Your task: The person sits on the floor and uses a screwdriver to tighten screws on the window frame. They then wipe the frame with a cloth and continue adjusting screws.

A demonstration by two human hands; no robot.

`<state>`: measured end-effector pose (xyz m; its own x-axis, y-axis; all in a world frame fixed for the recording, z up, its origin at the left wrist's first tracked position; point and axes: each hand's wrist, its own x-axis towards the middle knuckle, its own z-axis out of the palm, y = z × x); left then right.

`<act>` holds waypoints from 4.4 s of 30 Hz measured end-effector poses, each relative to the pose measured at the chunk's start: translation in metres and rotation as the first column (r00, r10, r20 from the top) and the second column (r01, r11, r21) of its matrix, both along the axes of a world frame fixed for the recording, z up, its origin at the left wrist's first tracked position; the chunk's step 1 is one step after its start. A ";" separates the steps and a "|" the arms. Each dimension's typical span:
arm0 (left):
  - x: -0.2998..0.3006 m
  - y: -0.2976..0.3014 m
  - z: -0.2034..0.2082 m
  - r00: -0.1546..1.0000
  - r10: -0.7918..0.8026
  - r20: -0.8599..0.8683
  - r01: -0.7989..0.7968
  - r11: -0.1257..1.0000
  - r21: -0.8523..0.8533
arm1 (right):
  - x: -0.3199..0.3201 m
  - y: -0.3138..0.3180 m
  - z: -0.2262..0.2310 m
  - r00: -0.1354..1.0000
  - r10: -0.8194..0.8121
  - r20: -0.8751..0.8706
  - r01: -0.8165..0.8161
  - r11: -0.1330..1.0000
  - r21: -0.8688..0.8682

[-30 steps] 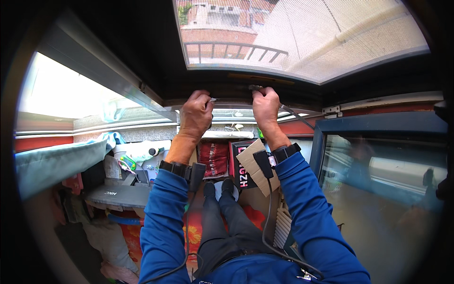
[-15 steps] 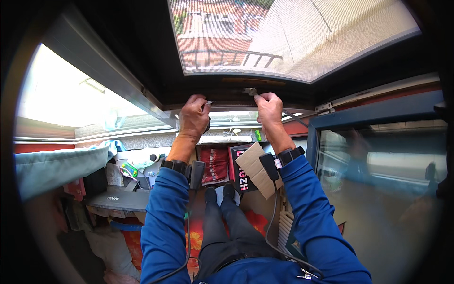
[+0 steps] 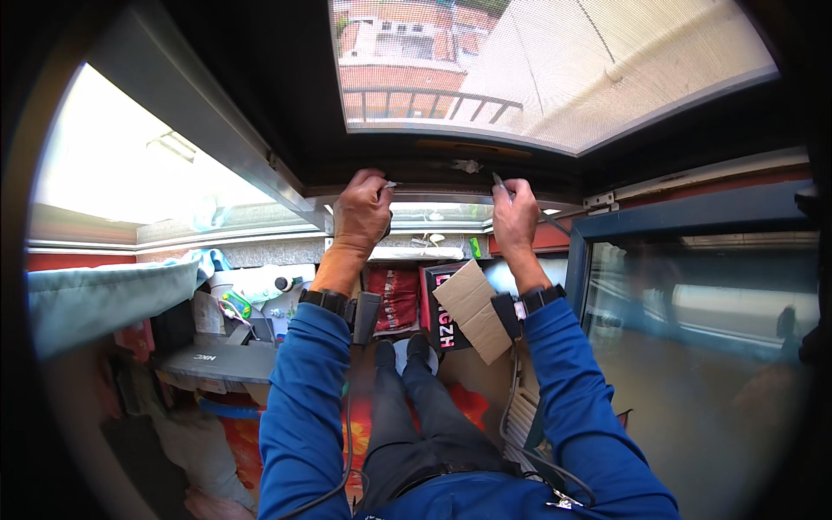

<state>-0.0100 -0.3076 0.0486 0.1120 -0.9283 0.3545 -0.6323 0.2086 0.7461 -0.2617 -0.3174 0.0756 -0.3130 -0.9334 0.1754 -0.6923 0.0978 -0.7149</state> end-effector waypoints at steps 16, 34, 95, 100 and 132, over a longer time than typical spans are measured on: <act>-0.018 0.119 -0.085 0.817 0.288 -0.499 -0.058 0.903 0.426 | -0.036 0.197 -0.172 0.516 -0.633 0.578 -0.079 0.637 0.767; -0.019 0.066 -0.445 -0.331 0.553 -0.765 0.198 0.833 0.517 | 0.002 0.052 -0.405 0.842 -0.263 0.471 -0.178 0.689 0.702; -0.004 0.321 -0.081 0.629 0.453 -0.632 0.263 0.640 0.722 | 0.051 0.230 -0.099 0.671 0.334 0.662 -0.735 0.416 0.535; -0.006 0.375 -0.130 0.559 0.590 -0.583 0.254 0.547 0.797 | 0.036 0.203 -0.175 0.849 0.385 0.362 -0.528 0.638 0.561; -0.017 0.469 -0.182 0.191 0.827 -0.529 0.252 0.480 0.840 | 0.075 0.105 -0.197 0.741 0.230 0.631 -0.333 0.942 0.048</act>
<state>-0.0275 0.1613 -0.1338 0.1241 -0.4571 -0.8807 0.6396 -0.6417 0.4232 -0.1865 -0.2120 -0.1215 -0.0233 -0.9940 -0.1067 -0.1280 0.1088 -0.9858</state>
